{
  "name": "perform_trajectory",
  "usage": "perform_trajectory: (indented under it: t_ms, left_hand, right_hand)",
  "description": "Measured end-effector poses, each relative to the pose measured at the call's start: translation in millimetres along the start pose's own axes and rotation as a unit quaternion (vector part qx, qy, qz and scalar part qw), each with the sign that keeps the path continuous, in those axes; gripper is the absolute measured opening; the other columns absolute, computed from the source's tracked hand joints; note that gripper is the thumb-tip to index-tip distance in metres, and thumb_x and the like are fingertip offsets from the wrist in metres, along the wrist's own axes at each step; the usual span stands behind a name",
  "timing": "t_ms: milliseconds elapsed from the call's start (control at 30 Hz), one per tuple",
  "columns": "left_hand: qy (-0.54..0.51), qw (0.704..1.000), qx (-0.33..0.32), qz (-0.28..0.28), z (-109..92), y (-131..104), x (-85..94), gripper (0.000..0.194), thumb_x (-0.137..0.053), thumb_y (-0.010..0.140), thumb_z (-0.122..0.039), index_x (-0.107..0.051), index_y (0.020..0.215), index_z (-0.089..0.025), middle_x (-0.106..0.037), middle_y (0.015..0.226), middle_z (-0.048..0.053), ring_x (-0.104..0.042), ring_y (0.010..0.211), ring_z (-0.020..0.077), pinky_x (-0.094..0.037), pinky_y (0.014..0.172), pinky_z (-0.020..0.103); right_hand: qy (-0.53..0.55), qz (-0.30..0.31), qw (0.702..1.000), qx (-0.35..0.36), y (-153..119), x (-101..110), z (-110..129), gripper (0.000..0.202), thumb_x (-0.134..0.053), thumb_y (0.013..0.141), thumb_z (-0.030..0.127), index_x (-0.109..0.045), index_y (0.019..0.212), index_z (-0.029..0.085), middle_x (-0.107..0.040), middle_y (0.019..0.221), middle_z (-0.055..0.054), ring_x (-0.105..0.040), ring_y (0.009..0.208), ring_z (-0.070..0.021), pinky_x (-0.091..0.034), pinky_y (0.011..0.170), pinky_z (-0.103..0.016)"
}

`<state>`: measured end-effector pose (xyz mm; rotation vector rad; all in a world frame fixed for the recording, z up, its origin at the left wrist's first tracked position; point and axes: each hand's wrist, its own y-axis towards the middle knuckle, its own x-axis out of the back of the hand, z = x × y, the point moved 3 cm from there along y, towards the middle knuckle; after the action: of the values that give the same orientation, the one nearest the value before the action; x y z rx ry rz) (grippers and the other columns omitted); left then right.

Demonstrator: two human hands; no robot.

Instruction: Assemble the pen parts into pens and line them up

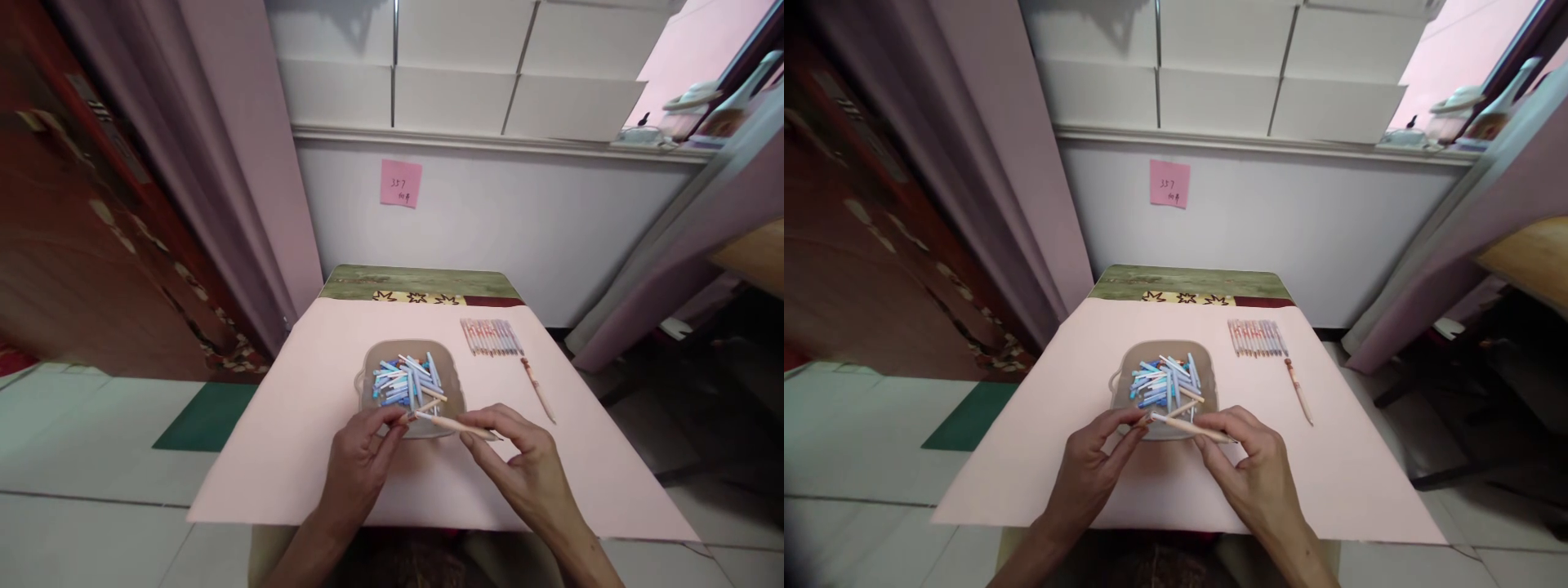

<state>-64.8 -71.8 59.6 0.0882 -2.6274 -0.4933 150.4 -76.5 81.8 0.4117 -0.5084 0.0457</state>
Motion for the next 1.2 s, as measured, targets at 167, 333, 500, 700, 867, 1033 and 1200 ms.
perform_trajectory:
  t_ms: [167, 333, 500, 700, 867, 1033, 1200]
  left_hand:
    - [-0.044, 0.996, 0.020, 0.076, 1.6, 2.8, 2.6, 0.013, -0.062, 0.082, -0.026, -0.071, 0.092, -0.023, -0.072, 0.089, 0.003, -0.066, 0.084, 0.0189, -0.049, 0.077, 0.027]
    - [-0.149, 0.980, 0.095, 0.089, 3.8, 6.2, 2.5, 0.012, -0.067, 0.079, -0.029, -0.073, 0.087, -0.022, -0.073, 0.088, 0.004, -0.065, 0.085, 0.0200, -0.049, 0.077, 0.027]
    - [-0.269, 0.942, 0.190, 0.067, 12.3, 3.9, -4.2, 0.014, -0.072, 0.074, -0.028, -0.073, 0.086, -0.019, -0.073, 0.085, 0.005, -0.065, 0.083, 0.0197, -0.049, 0.076, 0.027]
    - [-0.442, 0.853, 0.276, 0.022, 14.9, 1.6, -19.4, 0.020, -0.078, 0.067, -0.023, -0.072, 0.084, -0.015, -0.071, 0.071, 0.003, -0.064, 0.065, 0.0132, -0.052, 0.070, 0.024]
    - [-0.581, 0.739, 0.335, -0.067, 11.9, 1.9, -32.7, 0.023, -0.083, 0.060, -0.018, -0.071, 0.079, -0.013, -0.067, 0.071, 0.000, -0.061, 0.061, 0.0090, -0.055, 0.062, 0.021]
    - [-0.586, 0.731, 0.335, -0.096, 12.4, 1.2, -35.5, 0.021, -0.082, 0.062, -0.018, -0.070, 0.079, -0.014, -0.067, 0.074, 0.000, -0.062, 0.064, 0.0096, -0.057, 0.059, 0.021]
    - [-0.533, 0.779, 0.317, -0.097, 9.7, 0.8, -34.4, 0.020, -0.078, 0.068, -0.024, -0.068, 0.082, -0.013, -0.070, 0.082, 0.005, -0.064, 0.067, 0.0125, -0.056, 0.053, 0.021]
  right_hand:
    - [-0.016, 0.027, 0.999, -0.032, 1.3, 9.2, 0.1, 0.016, -0.060, 0.083, 0.026, -0.071, 0.094, 0.023, -0.068, 0.088, -0.006, -0.065, 0.081, -0.0195, -0.046, 0.044, -0.018]
    - [-0.020, 0.050, 0.997, -0.060, 1.5, 11.9, -1.6, 0.016, -0.060, 0.083, 0.027, -0.071, 0.094, 0.024, -0.067, 0.084, -0.005, -0.063, 0.076, -0.0180, -0.034, 0.033, -0.015]
    - [-0.024, 0.059, 0.996, -0.060, 0.6, 12.4, -1.9, 0.016, -0.060, 0.083, 0.026, -0.071, 0.093, 0.024, -0.067, 0.085, -0.005, -0.064, 0.078, -0.0181, -0.036, 0.034, -0.014]
    - [-0.037, 0.043, 0.998, -0.032, -2.5, 3.0, 5.7, 0.017, -0.060, 0.084, 0.026, -0.071, 0.096, 0.024, -0.068, 0.085, -0.005, -0.065, 0.077, -0.0170, -0.041, 0.036, -0.014]
    - [-0.052, -0.018, 0.998, 0.009, -7.5, -15.6, 8.4, 0.015, -0.058, 0.086, 0.026, -0.069, 0.096, 0.022, -0.068, 0.085, -0.006, -0.065, 0.076, -0.0176, -0.052, 0.054, -0.021]
    - [-0.078, -0.077, 0.993, 0.034, -12.1, -24.0, 5.5, 0.011, -0.059, 0.087, 0.025, -0.066, 0.095, 0.022, -0.068, 0.084, -0.004, -0.064, 0.076, -0.0168, -0.052, 0.061, -0.024]
    - [-0.092, -0.096, 0.990, 0.055, -14.4, -26.0, 5.1, 0.007, -0.061, 0.086, 0.024, -0.063, 0.093, 0.022, -0.068, 0.081, -0.002, -0.063, 0.073, -0.0160, -0.051, 0.063, -0.025]
